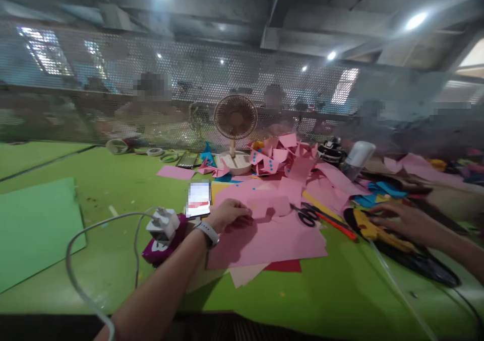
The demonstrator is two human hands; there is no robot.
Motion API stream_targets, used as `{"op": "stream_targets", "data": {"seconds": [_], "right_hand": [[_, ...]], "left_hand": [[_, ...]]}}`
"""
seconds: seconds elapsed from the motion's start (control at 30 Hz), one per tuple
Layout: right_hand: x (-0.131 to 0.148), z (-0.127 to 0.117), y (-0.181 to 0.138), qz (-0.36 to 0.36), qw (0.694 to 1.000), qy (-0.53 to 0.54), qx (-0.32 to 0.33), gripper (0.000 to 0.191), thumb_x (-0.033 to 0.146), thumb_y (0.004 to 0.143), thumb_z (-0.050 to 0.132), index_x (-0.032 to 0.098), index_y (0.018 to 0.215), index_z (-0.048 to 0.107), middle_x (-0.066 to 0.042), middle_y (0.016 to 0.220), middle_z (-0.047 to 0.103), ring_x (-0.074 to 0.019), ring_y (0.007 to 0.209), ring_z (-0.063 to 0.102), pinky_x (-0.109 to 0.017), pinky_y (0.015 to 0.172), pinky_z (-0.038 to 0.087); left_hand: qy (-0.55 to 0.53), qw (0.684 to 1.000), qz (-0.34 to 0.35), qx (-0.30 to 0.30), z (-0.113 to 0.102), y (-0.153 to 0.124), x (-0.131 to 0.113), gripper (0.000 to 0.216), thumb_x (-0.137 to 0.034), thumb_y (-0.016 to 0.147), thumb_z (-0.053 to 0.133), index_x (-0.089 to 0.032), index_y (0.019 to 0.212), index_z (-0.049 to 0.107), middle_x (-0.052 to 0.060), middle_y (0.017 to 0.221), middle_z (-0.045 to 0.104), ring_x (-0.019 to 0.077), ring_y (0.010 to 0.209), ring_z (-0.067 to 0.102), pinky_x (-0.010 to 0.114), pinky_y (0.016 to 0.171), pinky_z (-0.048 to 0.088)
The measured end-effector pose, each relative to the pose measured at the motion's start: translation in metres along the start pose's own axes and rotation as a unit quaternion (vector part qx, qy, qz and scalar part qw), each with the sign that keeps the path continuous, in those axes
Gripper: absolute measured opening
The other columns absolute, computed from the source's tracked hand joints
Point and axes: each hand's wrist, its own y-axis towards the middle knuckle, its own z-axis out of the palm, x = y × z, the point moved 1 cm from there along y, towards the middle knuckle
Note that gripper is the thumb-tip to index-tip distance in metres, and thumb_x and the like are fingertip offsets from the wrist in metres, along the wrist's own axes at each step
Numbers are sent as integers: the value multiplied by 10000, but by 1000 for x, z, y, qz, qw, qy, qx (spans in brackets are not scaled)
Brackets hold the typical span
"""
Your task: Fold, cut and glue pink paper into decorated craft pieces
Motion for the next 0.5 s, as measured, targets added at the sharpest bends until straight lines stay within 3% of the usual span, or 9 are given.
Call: {"op": "stream_targets", "data": {"seconds": [0.13,0.27,0.37,0.5], "right_hand": [[89,13,56,-71,997,1,25,307,445,818,446,196,796,625,-97,841,652,-208,765,612,-332,688,465],[172,56,122,-179,982,11,51,270,352,860,420,162,883,611,-72,894,637,-181,820,581,-299,727,441],[211,94,169,-254,964,-6,78,218,262,864,433,137,912,606,-79,923,625,-159,840,574,-258,733,429],[239,139,209,-303,947,-31,103,143,209,828,504,134,876,617,-73,884,618,-151,826,573,-235,726,417]], "left_hand": [[-5,1000,17,26,0,4,7,236,-342,585,727,-151,642,602,70,611,686,174,544,646,253,507,487],[-27,999,35,28,0,5,9,201,-315,593,715,-169,624,580,55,593,682,188,576,651,301,573,504],[-35,998,40,27,-1,7,11,185,-314,597,707,-181,625,582,49,577,676,198,562,647,317,565,503],[-4,998,53,17,-4,13,17,179,-319,580,707,-186,625,595,45,594,679,203,571,647,306,562,501]]}}
